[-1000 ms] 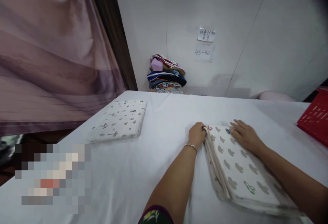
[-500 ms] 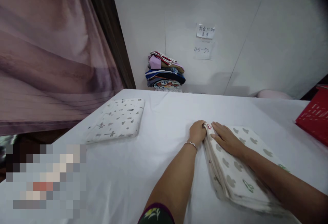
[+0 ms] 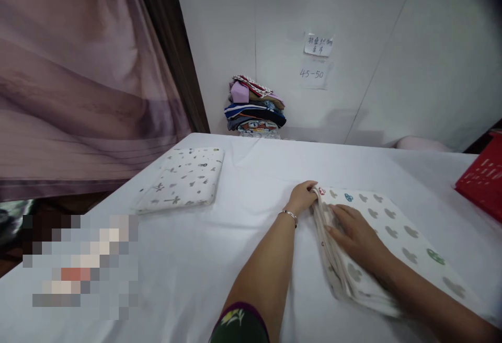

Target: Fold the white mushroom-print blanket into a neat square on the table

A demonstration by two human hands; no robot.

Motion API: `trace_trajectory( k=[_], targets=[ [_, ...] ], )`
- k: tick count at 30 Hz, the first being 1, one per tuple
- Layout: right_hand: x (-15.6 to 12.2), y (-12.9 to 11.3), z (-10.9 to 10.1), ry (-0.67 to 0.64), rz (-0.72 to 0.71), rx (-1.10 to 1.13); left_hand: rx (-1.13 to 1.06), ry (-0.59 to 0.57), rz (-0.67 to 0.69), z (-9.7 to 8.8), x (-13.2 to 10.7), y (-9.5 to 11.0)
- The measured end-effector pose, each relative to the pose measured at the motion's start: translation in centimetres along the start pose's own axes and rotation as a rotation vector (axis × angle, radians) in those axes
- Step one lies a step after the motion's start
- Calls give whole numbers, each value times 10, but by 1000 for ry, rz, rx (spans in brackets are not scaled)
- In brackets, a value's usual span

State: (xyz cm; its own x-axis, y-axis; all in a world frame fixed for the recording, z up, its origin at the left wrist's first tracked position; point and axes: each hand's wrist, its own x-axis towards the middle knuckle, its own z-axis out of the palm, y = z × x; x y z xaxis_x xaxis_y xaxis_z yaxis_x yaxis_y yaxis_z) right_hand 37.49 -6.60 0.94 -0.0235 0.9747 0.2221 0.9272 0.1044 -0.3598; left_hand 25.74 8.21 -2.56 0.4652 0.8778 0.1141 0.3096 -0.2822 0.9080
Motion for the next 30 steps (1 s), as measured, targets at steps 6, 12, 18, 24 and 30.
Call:
trace_trajectory(
  k=[6, 12, 18, 24, 30],
  targets=[
    [-4, -23, -11, -199, 99, -134, -126, 16, 22, 3, 0, -1],
    [2, -30, -10, -315, 133, -273, -34, 100, -6, 6, -3, 4],
    [12, -34, -17, -382, 153, -308, -4, 135, 4, 8, -2, 1],
    [13, -11, -16, -314, 150, -116, 226, 154, -3, 8, -2, 4],
    [11, -18, -10, -303, 154, -89, 257, 143, -8, 7, -1, 5]
  ],
)
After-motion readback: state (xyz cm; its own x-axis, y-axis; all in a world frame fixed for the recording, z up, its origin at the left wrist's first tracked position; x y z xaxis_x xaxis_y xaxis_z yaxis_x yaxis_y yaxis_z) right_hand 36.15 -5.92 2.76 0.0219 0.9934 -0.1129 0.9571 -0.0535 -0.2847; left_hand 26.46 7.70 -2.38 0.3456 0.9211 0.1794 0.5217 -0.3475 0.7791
